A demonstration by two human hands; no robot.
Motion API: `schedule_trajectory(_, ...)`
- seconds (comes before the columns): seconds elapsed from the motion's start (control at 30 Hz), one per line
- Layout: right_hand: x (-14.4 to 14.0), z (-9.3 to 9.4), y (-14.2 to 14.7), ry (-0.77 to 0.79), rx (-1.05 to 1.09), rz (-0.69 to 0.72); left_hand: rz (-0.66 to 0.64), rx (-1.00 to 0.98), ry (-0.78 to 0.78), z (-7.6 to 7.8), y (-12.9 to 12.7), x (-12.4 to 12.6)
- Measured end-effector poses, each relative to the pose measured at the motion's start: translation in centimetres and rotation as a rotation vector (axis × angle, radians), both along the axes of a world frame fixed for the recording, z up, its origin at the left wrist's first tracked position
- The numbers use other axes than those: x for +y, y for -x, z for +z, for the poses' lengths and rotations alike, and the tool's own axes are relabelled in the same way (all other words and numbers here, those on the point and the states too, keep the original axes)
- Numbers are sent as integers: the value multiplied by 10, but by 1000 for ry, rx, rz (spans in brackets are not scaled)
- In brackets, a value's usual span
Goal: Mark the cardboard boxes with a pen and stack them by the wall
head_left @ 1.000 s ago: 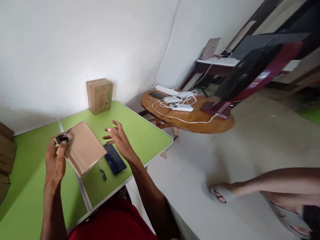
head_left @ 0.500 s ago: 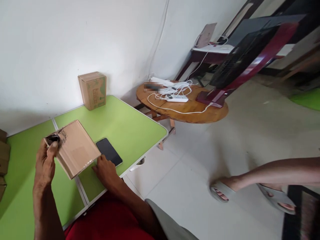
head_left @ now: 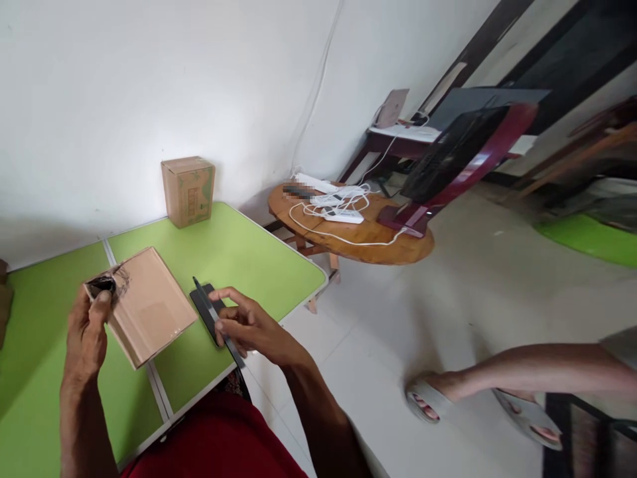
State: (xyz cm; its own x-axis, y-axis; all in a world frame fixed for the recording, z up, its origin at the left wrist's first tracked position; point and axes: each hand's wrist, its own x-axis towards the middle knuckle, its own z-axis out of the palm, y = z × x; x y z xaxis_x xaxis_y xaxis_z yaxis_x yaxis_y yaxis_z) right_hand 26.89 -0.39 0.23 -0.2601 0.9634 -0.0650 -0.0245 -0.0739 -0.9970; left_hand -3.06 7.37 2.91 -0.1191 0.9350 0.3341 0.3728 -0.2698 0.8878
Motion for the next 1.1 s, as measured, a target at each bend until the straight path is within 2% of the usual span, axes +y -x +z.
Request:
schedule_trajectory(0.07,-7,16,-1,-52,228,54,-22,10,7,1,0,-3)
schedule_trajectory(0.23,-6,46,12,-200,560,81,-8,7,-14,1,4,-7)
schedule_trajectory(0.33,3,59,27,-296,653,-24,-29,3,-19,-4,4,-8)
schedule_trajectory(0.47,15,68,52,-441,588,-212,-58,-11,-2,-10,-2,-10)
schedule_trajectory(0.57,23,67,69,-491,577,-315,-79,21,-18,-11,-8,-13)
schedule_trajectory(0.63,27,65,76,-488,591,-330,-92,42,-47,-12,-11,-14)
schedule_trajectory(0.83,39,49,86,-422,492,-200,-111,27,-60,-16,-10,-14)
schedule_trajectory(0.93,44,38,90,-429,442,-154,-155,24,-13,-17,-6,-14)
schedule_trajectory(1.1,48,30,96,-426,443,-146,-237,80,47,-18,-2,-18)
